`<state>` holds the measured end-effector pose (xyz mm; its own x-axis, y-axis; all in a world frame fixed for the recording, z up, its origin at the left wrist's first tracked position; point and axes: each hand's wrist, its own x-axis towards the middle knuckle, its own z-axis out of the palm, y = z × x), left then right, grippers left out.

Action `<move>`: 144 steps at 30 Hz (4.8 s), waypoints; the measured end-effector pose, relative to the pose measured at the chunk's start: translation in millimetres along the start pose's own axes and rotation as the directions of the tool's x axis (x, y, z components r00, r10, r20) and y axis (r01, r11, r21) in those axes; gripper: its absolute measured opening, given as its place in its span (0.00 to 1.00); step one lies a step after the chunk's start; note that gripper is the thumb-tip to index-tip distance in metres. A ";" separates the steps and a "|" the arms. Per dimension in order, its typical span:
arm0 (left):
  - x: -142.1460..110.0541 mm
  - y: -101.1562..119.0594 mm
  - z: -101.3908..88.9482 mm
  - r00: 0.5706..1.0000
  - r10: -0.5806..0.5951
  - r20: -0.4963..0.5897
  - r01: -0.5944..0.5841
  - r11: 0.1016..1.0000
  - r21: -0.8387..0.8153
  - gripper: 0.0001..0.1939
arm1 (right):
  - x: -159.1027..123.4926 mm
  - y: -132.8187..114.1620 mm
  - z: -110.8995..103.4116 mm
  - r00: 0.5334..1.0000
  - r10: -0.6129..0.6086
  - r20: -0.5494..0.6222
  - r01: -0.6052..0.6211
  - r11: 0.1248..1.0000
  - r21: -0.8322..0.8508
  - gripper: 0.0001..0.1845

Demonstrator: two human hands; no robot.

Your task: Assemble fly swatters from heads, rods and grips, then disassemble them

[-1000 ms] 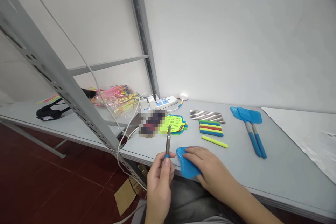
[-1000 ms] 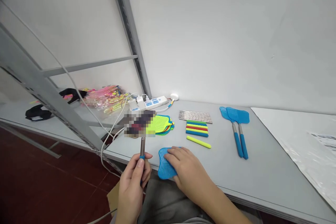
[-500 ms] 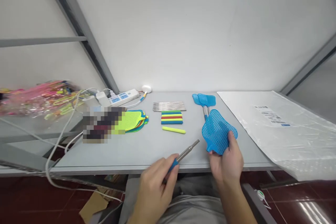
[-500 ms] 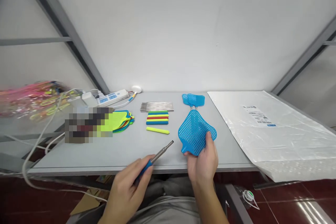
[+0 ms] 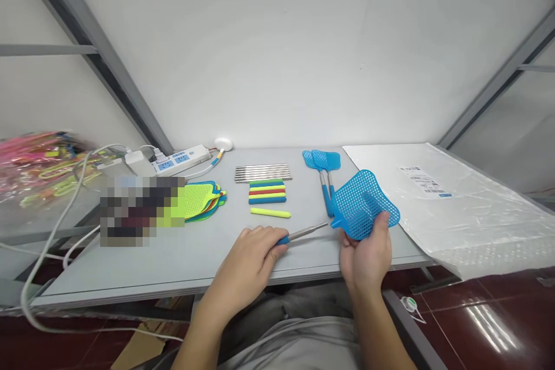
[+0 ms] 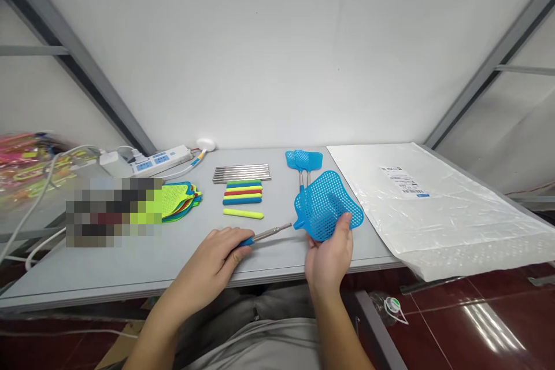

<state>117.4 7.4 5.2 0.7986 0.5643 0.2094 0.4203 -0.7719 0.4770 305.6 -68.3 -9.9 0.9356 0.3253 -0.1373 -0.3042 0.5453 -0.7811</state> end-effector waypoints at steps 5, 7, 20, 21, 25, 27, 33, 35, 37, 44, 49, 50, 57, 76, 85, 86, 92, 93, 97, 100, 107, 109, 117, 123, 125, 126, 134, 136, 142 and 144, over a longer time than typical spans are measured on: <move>-2.6 -0.6 0.0 1.000 -0.003 -0.002 0.003 1.000 0.001 0.12 | -2.0 1.6 3.4 0.999 -0.042 0.011 0.042 0.998 -0.039 0.21; -3.2 -1.1 1.0 1.000 0.002 -0.008 -0.002 1.000 0.005 0.12 | -2.4 2.7 3.1 0.997 -0.071 0.009 0.071 0.996 -0.054 0.22; -8.1 -6.0 7.2 0.998 -0.009 -0.065 0.012 0.999 0.039 0.12 | -4.4 2.5 3.1 0.993 -0.034 0.114 0.036 0.999 -0.018 0.18; -8.1 -5.8 7.1 0.998 -0.012 -0.066 0.014 0.999 0.039 0.12 | -4.5 2.5 2.6 0.992 -0.026 0.120 0.029 0.999 -0.018 0.17; -8.5 -5.3 6.5 0.997 -0.018 -0.078 0.022 0.999 0.046 0.13 | -4.4 2.3 1.5 0.992 0.005 0.124 0.000 0.999 -0.040 0.18; -9.0 -5.5 6.6 0.997 -0.016 -0.081 0.020 0.999 0.048 0.13 | -4.2 1.9 1.5 0.992 0.019 0.122 -0.013 0.999 -0.051 0.18; -9.9 -6.8 7.5 0.995 -0.019 -0.097 0.025 0.998 0.061 0.14 | -3.0 3.2 1.6 0.992 0.017 0.127 -0.013 0.999 -0.040 0.17; -9.7 -7.3 8.3 0.995 -0.018 -0.098 0.024 0.997 0.068 0.14 | -2.7 3.8 1.4 0.991 0.014 0.130 -0.009 0.999 -0.037 0.17; -9.7 -7.7 9.2 0.995 -0.017 -0.098 0.024 0.997 0.077 0.14 | -2.5 3.9 1.2 0.991 0.014 0.136 -0.009 0.999 -0.033 0.17; -10.6 -7.6 10.0 0.993 -0.003 -0.115 0.015 0.995 0.102 0.15 | -3.1 2.4 1.4 0.987 0.015 0.158 -0.012 1.000 -0.020 0.16; -10.5 -7.2 9.4 0.993 0.006 -0.120 0.008 0.993 0.118 0.15 | -4.6 1.8 2.2 0.988 0.024 0.152 -0.022 1.000 -0.017 0.17; -10.5 -7.4 9.6 0.992 0.012 -0.123 0.003 0.992 0.124 0.15 | -4.8 1.8 2.3 0.989 0.025 0.148 -0.023 1.000 -0.018 0.17; -11.7 -8.2 12.0 0.989 0.036 -0.142 -0.014 0.988 0.153 0.15 | -4.0 -0.4 2.4 0.980 0.021 0.197 -0.018 1.000 -0.019 0.16; -29.0 8.7 1.7 0.974 0.065 -0.215 -0.018 0.977 0.214 0.16 | -1.7 -2.4 -4.2 0.865 0.189 0.465 -0.182 0.981 -0.061 0.17; -32.7 11.4 0.1 0.976 0.065 -0.207 -0.036 0.990 0.140 0.14 | -6.3 0.9 -9.3 0.752 0.182 0.634 -0.112 0.982 -0.150 0.17; -33.1 11.6 -0.2 0.978 0.048 -0.203 -0.024 0.992 0.121 0.14 | -6.6 0.5 -9.6 0.746 0.185 0.640 -0.107 0.981 -0.159 0.17; -33.7 15.6 -1.5 0.978 0.025 -0.207 -0.007 0.996 0.089 0.13 | -6.4 -1.6 -11.3 0.721 0.226 0.655 -0.134 0.973 -0.188 0.18; -32.7 16.0 -1.0 0.975 0.035 -0.219 -0.014 0.995 0.097 0.12 | -6.3 -1.6 -11.4 0.711 0.230 0.664 -0.134 0.972 -0.193 0.18; -26.3 16.0 2.1 0.968 0.062 -0.243 -0.038 0.994 0.103 0.10 | -6.7 -0.3 -10.2 0.697 0.228 0.680 -0.130 0.973 -0.192 0.16; -21.1 14.3 2.6 0.964 0.088 -0.250 -0.057 0.990 0.130 0.09 | -8.4 -0.2 -8.7 0.706 0.212 0.675 -0.134 0.977 -0.166 0.16; -10.9 10.8 1.2 0.941 0.170 -0.293 -0.153 0.985 0.080 0.08 | -19.0 -12.7 -8.0 0.725 0.140 0.674 -0.050 0.987 -0.152 0.17; -10.0 10.7 1.7 0.926 0.199 -0.319 -0.177 0.979 0.098 0.09 | -20.5 -15.4 -7.9 0.741 0.115 0.661 -0.013 0.987 -0.157 0.18; -11.5 17.7 -4.5 0.915 0.240 -0.324 -0.131 0.937 0.323 0.10 | -18.8 -8.6 -10.4 0.756 0.175 0.630 -0.097 0.983 -0.157 0.21; -6.2 21.8 -8.2 0.877 0.302 -0.374 -0.178 0.927 0.330 0.09 | -23.9 -14.8 -4.9 0.781 0.133 0.611 -0.069 0.990 -0.127 0.21; -7.8 21.6 -7.8 0.884 0.281 -0.375 -0.173 0.939 0.296 0.09 | -26.1 -12.9 -2.2 0.778 0.161 0.607 -0.110 0.987 -0.120 0.20; -9.3 21.9 -6.8 0.890 0.264 -0.373 -0.166 0.947 0.274 0.08 | -27.5 -10.9 -1.2 0.779 0.182 0.601 -0.136 0.983 -0.122 0.18; -19.1 51.3 26.5 0.931 -0.133 -0.340 -0.019 0.912 -0.409 0.09 | -49.2 -4.5 3.9 0.621 0.115 0.775 0.214 0.927 -0.309 0.10; -18.4 61.5 38.0 0.891 -0.308 -0.334 0.034 0.778 -0.627 0.12 | -56.6 -8.2 8.2 0.522 0.096 0.847 0.359 0.877 -0.320 0.12; -26.2 53.4 40.6 0.798 -0.237 -0.554 -0.162 0.802 -0.576 0.11 | -66.8 -22.2 17.2 0.460 0.022 0.887 0.537 0.789 -0.298 0.13; -32.3 41.7 32.0 0.630 -0.195 -0.752 -0.250 0.865 -0.435 0.07 | -68.9 -28.2 17.1 0.472 0.056 0.880 0.535 0.775 -0.337 0.13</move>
<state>122.8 -52.4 -8.9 0.0968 0.7264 0.6804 -0.0233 -0.6817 0.7312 246.7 -92.9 32.0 0.2667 0.8639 0.4272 0.3256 0.3365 -0.8836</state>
